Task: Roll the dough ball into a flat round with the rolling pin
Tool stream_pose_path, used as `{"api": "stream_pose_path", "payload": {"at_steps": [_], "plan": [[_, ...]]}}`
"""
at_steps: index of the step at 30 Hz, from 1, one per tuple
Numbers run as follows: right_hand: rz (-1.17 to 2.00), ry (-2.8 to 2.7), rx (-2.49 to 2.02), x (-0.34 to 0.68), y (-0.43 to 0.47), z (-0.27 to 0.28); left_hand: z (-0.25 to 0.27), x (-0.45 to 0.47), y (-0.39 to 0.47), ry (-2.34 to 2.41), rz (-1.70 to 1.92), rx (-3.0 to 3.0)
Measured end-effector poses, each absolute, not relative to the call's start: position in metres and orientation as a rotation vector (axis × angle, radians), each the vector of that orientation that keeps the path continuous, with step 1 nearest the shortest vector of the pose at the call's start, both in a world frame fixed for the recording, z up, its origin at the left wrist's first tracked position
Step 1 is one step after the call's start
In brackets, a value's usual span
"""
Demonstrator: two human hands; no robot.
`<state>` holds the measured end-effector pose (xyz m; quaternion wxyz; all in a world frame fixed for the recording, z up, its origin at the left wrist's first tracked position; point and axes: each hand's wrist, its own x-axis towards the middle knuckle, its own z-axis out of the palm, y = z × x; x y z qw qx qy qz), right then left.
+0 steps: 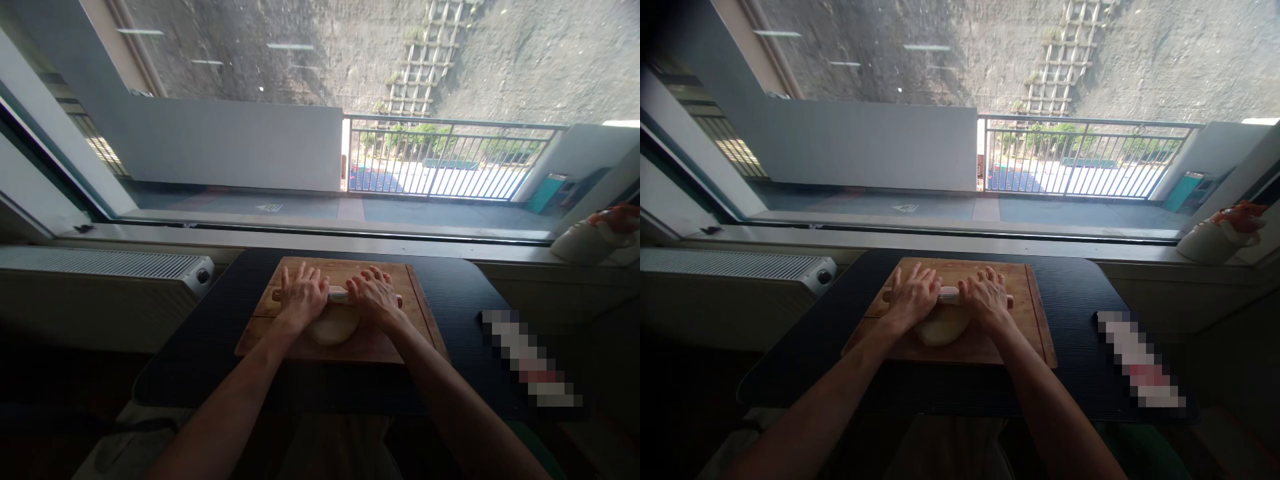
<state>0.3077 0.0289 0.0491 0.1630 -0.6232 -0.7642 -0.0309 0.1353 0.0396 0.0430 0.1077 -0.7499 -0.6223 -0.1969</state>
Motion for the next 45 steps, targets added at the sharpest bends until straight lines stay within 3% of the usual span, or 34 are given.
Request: {"api": "stream_pose_path", "payload": {"at_steps": [18, 26, 39, 45], "plan": [[-0.105, -2.159, -1.747, 0.309, 0.034, 0.045, 0.04, 0.134, 0.046, -1.8, -0.63, -2.23], [-0.217, -2.165, -1.542, 0.31, 0.034, 0.041, 0.046, 0.136, 0.075, -2.031, -0.41, -2.308], [-0.188, -2.224, -1.668, 0.311, 0.042, 0.041, 0.042, 0.141, 0.075, -1.872, -0.609, -2.247], [-0.127, -2.367, -1.832, 0.317, 0.072, 0.061, 0.076, 0.143, 0.083, -1.819, -0.787, -2.202]]}}
